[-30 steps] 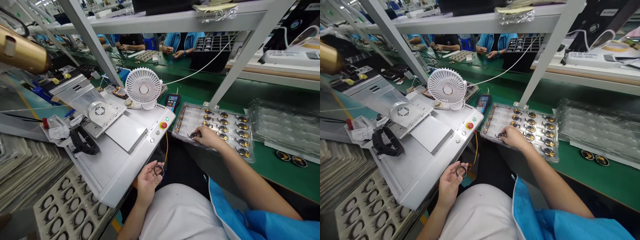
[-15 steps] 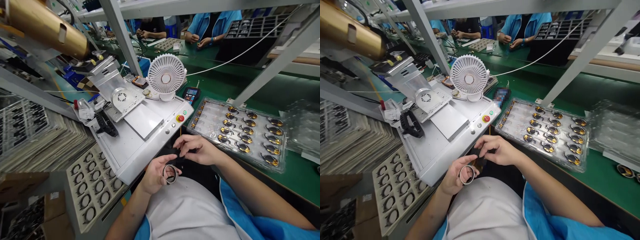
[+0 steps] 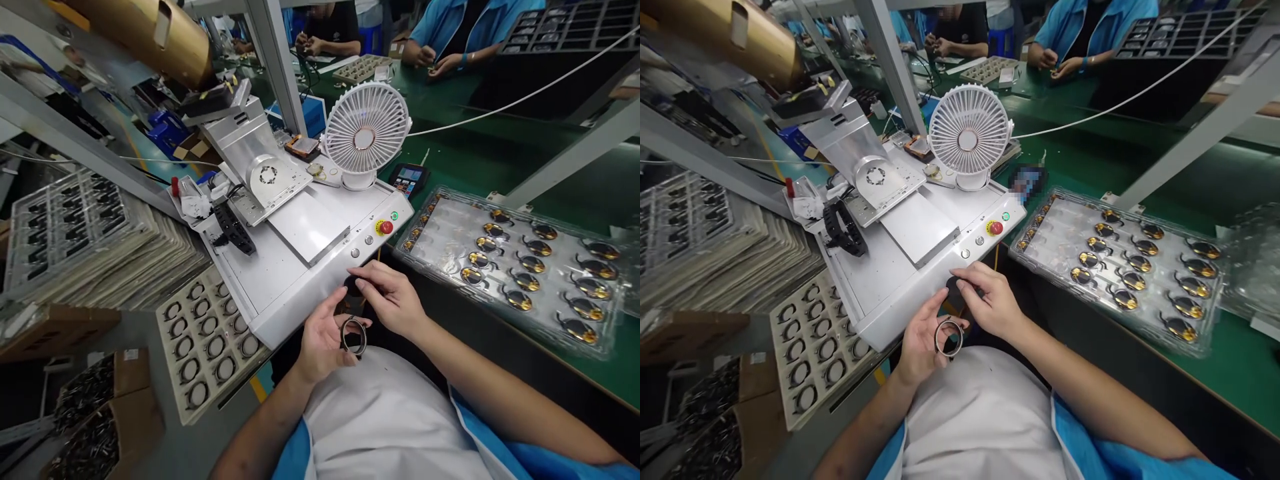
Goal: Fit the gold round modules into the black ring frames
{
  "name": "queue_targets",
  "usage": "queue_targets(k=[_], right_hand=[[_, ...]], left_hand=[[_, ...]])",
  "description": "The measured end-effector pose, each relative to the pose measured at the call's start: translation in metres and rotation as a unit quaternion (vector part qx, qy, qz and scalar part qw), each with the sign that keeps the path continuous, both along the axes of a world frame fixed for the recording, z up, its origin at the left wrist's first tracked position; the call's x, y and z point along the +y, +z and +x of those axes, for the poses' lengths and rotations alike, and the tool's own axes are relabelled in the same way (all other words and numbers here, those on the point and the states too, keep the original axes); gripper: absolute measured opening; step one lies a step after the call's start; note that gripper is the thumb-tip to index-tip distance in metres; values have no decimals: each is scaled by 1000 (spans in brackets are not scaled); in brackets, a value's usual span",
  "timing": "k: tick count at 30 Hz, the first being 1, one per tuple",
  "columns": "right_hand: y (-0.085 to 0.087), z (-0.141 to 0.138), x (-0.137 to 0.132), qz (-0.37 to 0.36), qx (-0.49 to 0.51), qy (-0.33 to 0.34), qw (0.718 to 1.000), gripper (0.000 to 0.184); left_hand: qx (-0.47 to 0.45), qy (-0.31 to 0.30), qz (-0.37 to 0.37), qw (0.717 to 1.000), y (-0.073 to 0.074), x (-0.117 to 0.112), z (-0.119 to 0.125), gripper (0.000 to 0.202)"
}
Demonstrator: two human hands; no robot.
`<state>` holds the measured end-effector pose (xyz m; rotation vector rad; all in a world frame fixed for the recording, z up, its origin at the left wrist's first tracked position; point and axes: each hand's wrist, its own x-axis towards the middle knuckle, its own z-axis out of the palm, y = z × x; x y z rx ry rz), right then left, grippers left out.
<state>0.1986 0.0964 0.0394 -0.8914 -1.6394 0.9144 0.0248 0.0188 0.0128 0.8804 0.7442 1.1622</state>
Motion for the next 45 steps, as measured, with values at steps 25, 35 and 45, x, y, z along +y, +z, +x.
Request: queue_targets(k=[25, 35, 45], right_hand=[[29, -17, 100, -266, 23, -9, 964, 24], [-1, -9, 45, -256, 12, 0, 966, 32], [-3, -10, 0, -358, 172, 100, 912, 42]], left_hand=[[15, 71, -20, 997, 10, 14, -24, 100], [275, 122, 160, 940, -1, -14, -16, 106], [378, 24, 270, 885, -8, -2, -6, 105]])
